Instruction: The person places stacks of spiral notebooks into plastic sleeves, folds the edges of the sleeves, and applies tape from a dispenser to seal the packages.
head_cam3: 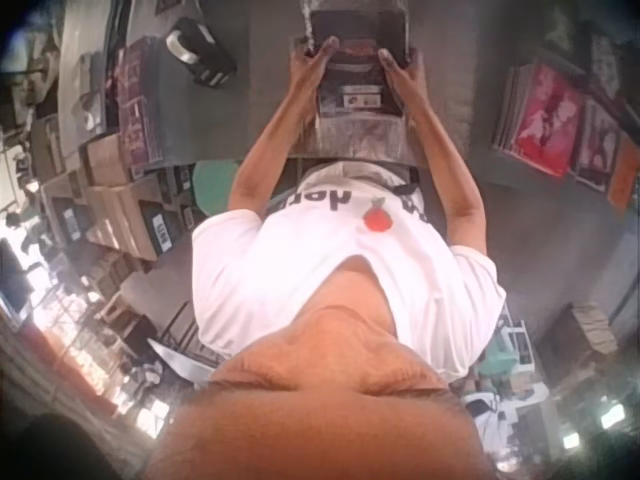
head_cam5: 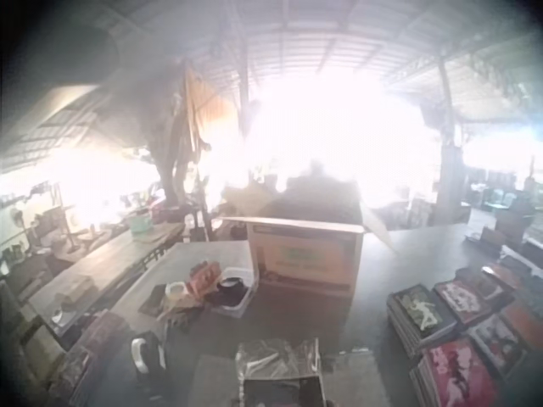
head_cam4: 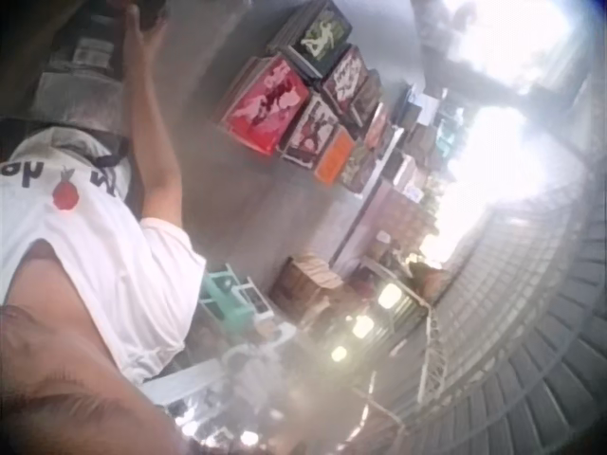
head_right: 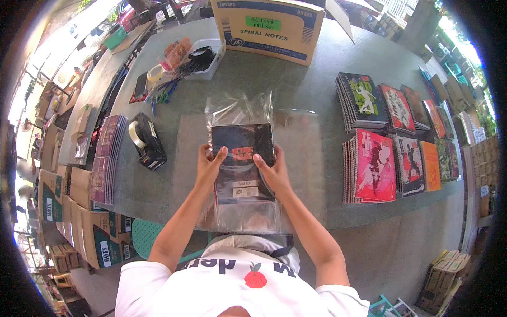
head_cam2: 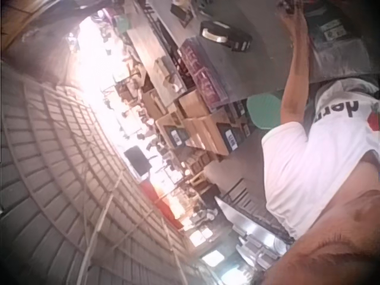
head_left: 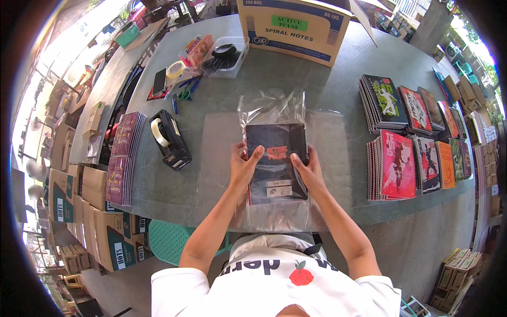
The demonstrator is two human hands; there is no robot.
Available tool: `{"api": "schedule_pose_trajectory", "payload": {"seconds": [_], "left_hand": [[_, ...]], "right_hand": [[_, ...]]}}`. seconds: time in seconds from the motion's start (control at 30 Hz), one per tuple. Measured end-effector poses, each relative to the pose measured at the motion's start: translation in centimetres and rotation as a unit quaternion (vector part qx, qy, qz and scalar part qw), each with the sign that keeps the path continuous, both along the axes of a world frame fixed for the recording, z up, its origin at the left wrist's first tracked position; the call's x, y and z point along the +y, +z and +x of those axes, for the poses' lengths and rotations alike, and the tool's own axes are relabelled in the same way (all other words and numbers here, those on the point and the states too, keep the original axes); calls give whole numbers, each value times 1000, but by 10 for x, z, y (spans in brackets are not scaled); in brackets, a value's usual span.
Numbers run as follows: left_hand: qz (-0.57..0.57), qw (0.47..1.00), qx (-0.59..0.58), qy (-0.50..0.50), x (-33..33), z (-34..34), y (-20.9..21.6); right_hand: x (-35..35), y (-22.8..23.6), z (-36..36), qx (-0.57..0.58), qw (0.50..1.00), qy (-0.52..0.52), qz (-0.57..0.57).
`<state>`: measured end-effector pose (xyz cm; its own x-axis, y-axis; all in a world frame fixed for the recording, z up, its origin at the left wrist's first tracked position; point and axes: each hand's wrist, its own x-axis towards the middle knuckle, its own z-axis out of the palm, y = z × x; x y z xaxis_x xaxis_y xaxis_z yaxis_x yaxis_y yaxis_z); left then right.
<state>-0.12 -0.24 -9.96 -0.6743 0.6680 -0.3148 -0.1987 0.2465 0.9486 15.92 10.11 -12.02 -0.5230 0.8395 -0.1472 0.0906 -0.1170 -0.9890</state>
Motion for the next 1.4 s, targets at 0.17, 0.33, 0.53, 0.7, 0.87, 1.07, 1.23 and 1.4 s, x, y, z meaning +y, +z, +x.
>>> {"api": "schedule_pose_trajectory", "payload": {"seconds": [0.17, 0.33, 0.53, 0.7, 0.87, 1.07, 1.23, 1.4], "left_hand": [[271, 960, -34, -61, -10, 1, 60], [216, 928, 54, -299, -25, -38, 65], [252, 855, 347, -290, -41, -44, 121], [96, 604, 697, -376, -54, -16, 206], [197, 677, 583, -404, -60, -17, 222], [183, 598, 697, -351, -37, 18, 199], [112, 500, 595, -619, -48, 24, 198], [73, 506, 747, -425, -42, -4, 226]], "right_hand": [[16, 75, 8, 241, 969, 40, 26], [29, 80, 38, 57, 946, 306, 88], [44, 104, 51, 236, 919, 313, 41], [51, 196, 13, -100, 903, 299, 292], [43, 240, 1, -49, 926, 64, 369], [13, 117, 112, -90, 927, 111, 348], [-47, 71, 68, -54, 830, -58, 552], [-42, 91, 46, -85, 761, 63, 640]]}}
